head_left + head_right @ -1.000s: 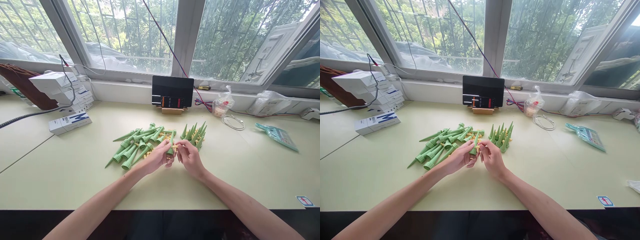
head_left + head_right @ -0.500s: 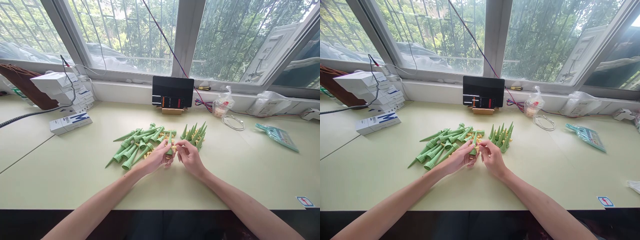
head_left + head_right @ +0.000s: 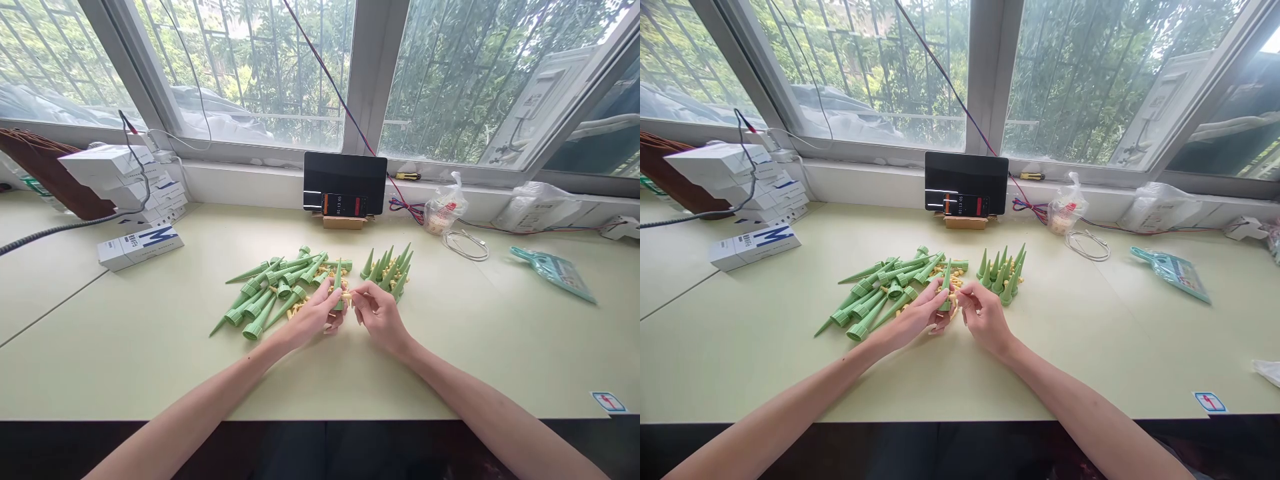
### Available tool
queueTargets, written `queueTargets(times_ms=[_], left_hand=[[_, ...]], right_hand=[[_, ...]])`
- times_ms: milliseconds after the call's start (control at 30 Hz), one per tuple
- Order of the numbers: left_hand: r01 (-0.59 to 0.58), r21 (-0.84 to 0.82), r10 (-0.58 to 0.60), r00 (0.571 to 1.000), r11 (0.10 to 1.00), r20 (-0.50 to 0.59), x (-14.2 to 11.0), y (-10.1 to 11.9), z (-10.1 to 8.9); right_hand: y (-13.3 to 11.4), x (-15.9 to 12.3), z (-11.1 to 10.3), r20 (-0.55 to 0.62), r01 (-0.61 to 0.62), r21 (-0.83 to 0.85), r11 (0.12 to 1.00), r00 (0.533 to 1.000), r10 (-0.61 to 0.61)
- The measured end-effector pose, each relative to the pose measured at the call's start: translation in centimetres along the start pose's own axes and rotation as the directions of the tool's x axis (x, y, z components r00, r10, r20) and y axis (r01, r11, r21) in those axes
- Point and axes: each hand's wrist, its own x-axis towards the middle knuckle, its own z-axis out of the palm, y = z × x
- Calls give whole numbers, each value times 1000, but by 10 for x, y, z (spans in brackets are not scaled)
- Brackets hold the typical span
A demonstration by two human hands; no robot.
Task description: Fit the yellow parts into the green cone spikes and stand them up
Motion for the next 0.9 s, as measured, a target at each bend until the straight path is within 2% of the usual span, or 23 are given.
queueTargets(times_ms=[233, 533, 900], left_hand=[[18, 45, -17, 1000, 999, -24, -1, 2, 2], [12, -16, -13, 1000, 1000, -26, -2, -4, 2], [1, 19, -1, 1000, 1000, -17, -4, 0, 4]], right_hand=[[-1, 0, -1, 11, -2, 17, 1000, 1000, 2], [0, -1, 1, 23, 3, 22, 1000, 1000, -3], [1, -1, -1, 17, -7, 48, 999, 1000, 6]])
